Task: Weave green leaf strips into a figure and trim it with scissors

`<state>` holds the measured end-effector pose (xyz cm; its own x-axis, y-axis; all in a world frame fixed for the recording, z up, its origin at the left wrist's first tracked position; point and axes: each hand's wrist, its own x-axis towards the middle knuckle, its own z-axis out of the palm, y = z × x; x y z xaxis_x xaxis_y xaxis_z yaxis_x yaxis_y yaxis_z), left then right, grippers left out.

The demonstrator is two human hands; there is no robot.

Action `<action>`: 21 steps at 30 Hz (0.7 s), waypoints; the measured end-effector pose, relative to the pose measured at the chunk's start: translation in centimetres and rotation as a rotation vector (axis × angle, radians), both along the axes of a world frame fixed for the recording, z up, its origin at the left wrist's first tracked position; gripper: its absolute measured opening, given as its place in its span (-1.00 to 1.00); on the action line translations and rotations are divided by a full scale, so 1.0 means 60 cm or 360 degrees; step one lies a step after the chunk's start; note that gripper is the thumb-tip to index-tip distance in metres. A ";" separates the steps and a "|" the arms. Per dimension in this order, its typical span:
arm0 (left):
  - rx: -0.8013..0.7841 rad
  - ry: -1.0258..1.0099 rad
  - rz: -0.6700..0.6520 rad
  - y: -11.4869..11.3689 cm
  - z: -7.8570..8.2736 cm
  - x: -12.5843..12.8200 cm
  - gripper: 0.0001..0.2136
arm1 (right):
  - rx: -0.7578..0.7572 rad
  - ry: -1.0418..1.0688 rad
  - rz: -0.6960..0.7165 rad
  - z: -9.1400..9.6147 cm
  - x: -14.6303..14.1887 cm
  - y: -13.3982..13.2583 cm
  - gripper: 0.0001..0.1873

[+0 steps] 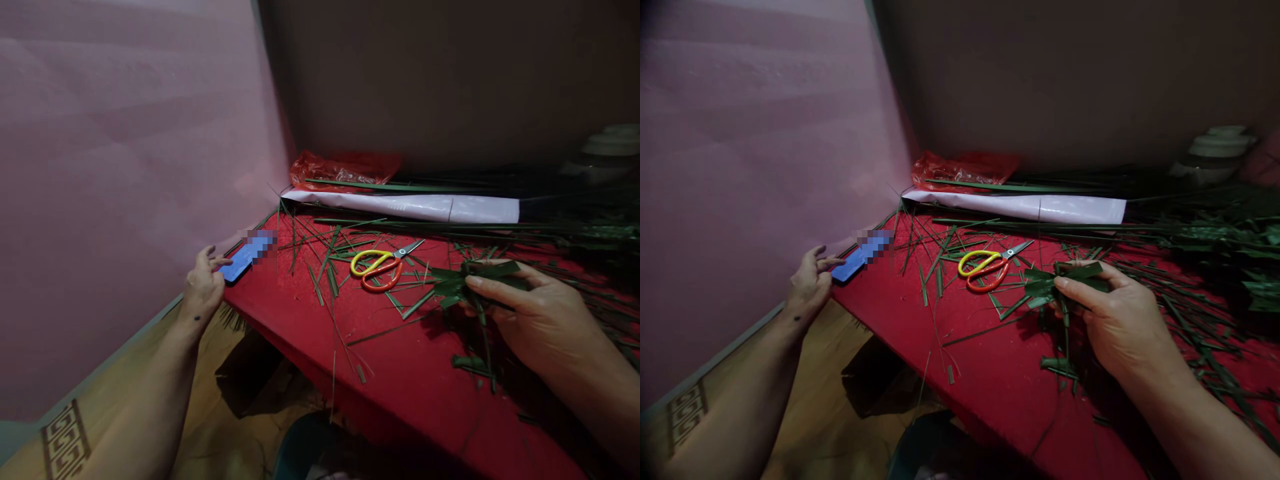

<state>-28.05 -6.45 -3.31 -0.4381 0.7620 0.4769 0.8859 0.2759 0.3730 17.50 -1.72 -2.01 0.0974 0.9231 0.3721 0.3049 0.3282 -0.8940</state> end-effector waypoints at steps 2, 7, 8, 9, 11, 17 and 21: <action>-0.0006 0.0005 -0.0039 0.000 -0.002 0.007 -0.38 | -0.0031 0.0055 0.0036 0.000 0.000 -0.002 -0.89; -0.0034 0.0027 -0.0085 0.003 -0.002 0.020 -0.41 | -0.0095 0.0229 0.0045 -0.008 -0.004 -0.004 -0.92; -0.0044 0.0032 -0.0087 0.004 -0.003 0.022 -0.40 | -0.0129 0.0269 0.0055 -0.009 -0.005 -0.004 -0.92; -0.0058 0.0036 -0.0087 0.005 -0.003 0.023 -0.40 | -0.0170 0.0315 0.0056 -0.009 -0.006 -0.003 -0.92; -0.0090 0.0044 -0.0079 0.008 -0.004 0.025 -0.41 | -0.0261 0.0422 0.0030 -0.006 -0.009 -0.004 -0.94; -0.0107 0.0061 -0.0079 0.010 -0.004 0.018 -0.39 | -0.0342 0.0583 0.0000 0.007 -0.019 -0.007 -0.93; -0.0079 0.0054 -0.0042 0.008 0.004 0.007 -0.38 | -0.0169 0.0339 -0.0001 0.006 -0.016 -0.007 -0.99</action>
<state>-27.62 -5.98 -3.08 -0.4018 0.7963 0.4521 0.9049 0.2697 0.3292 16.57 -2.13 -1.64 0.1641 0.9559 0.2438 0.1059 0.2286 -0.9677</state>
